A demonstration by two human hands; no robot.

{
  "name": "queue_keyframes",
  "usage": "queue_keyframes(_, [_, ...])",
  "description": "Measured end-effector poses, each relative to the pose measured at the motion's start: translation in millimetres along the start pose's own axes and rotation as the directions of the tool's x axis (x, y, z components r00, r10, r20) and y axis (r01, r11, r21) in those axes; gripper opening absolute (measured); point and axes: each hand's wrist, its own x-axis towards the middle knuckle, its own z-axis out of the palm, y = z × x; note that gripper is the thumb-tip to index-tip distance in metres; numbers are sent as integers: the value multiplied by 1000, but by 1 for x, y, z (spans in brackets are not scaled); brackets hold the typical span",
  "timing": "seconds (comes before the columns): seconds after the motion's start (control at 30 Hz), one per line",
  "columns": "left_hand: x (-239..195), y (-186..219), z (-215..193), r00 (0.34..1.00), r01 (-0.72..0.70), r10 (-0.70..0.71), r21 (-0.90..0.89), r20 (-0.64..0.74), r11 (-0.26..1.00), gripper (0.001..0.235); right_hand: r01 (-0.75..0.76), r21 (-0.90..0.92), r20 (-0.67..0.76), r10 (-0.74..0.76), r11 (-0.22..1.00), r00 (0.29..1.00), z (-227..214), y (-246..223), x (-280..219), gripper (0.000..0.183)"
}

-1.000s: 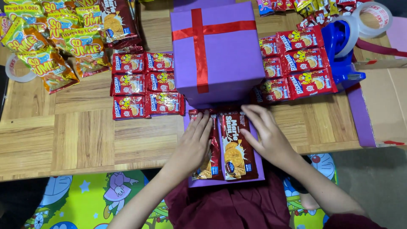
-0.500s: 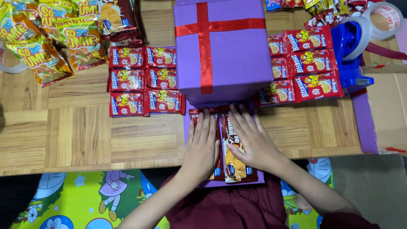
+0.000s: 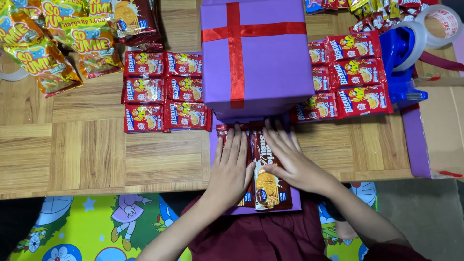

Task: The person constructs a decorative snack box by taping various packaged snacks onto a purple cardboard base.

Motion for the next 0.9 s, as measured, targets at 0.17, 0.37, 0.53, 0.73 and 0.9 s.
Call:
queue_keyframes(0.17, [5,-1,-13,999,3,-14,-220,-47,975,61,174,147,-277,-128,974,952,-44,7,-28,43])
queue_keyframes(0.37, [41,24,-57,963,-225,166,-291,-214,930,30,85,165,-570,25,983,821,-97,5,-71,26])
queue_keyframes(0.53, [87,69,-69,921,-388,330,-413,-207,824,29,-10,131,-751,106,991,652,-131,14,-95,20])
queue_keyframes(0.73, [157,123,-3,826,-560,504,-464,-252,686,19,-352,-286,-865,-82,891,496,-162,75,-95,22])
queue_keyframes(0.9, [190,108,69,706,-643,658,-624,-260,443,35,-425,-31,-720,275,904,637,-192,168,-96,21])
